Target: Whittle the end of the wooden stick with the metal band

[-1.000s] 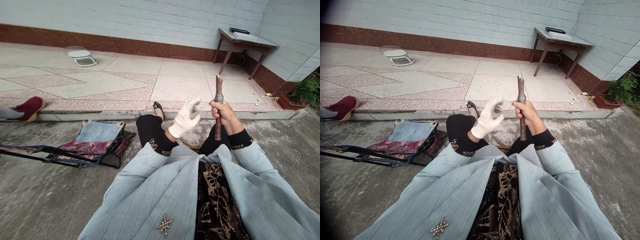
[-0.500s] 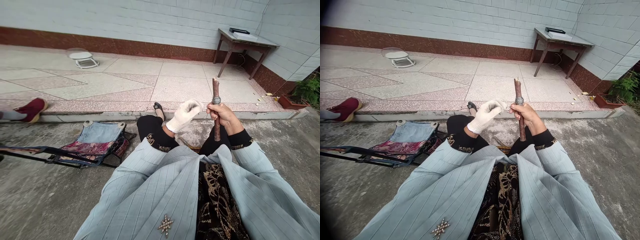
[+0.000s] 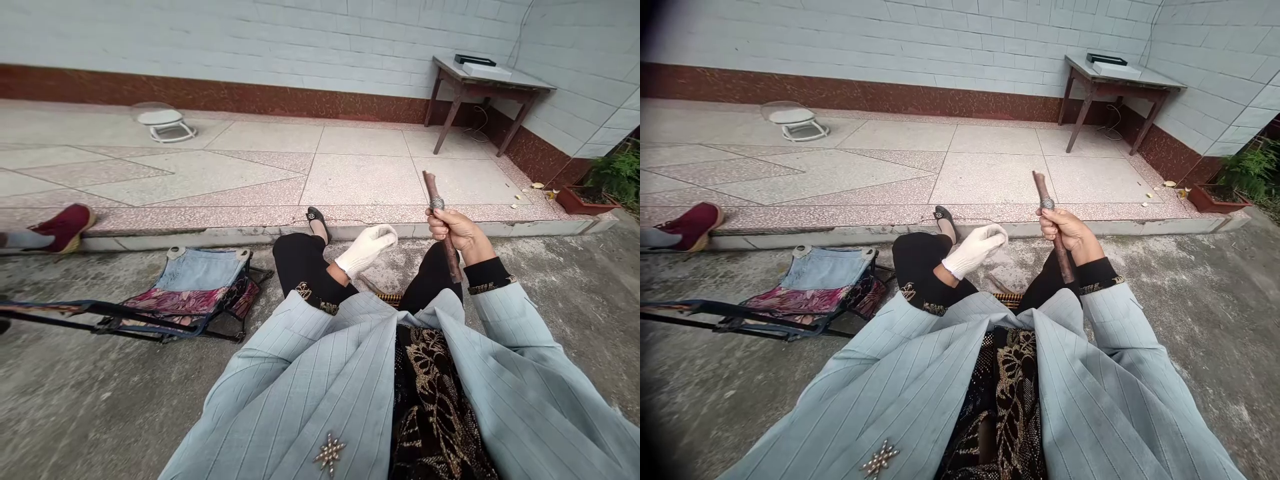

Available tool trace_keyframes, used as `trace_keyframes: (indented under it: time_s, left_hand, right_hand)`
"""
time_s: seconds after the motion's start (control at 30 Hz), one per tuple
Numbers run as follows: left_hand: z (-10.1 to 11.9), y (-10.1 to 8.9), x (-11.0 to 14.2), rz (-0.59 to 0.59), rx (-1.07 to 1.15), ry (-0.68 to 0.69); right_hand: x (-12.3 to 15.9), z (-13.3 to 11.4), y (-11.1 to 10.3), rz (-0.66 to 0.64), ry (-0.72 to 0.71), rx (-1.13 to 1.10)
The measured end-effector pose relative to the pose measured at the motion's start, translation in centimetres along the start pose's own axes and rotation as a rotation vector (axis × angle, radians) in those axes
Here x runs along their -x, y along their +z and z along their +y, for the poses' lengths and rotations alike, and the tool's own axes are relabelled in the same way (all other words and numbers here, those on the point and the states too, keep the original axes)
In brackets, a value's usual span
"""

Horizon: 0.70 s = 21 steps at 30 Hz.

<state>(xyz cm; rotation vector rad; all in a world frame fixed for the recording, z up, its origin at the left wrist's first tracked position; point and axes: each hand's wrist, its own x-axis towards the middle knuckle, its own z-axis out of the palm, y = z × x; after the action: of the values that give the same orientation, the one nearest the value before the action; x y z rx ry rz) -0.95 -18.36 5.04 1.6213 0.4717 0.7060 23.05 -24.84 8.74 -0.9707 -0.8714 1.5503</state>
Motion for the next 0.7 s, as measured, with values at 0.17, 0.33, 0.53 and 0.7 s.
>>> trace_keyframes:
  time_s: [0.17, 0.33, 0.53, 0.7]
  left_hand:
    - [0.0, -0.8, 0.1, -0.055, -0.383, 0.003]
    - [1.8, 0.0, -0.2, -0.256, -0.784, 0.118]
    - [3.1, -0.6, -2.4, -0.433, -0.949, 0.170]
    - [2.1, -0.1, -3.7, -0.428, -0.442, 0.081]
  right_hand:
    - [0.4, -0.2, -0.1, 0.044, -0.015, 0.229]
    - [-0.4, 0.4, 0.1, 0.254, -0.166, 1.050]
    - [0.5, -0.3, 0.4, -0.280, 0.205, 1.247]
    - [2.6, -2.1, 1.5, -0.420, 0.150, 0.924]
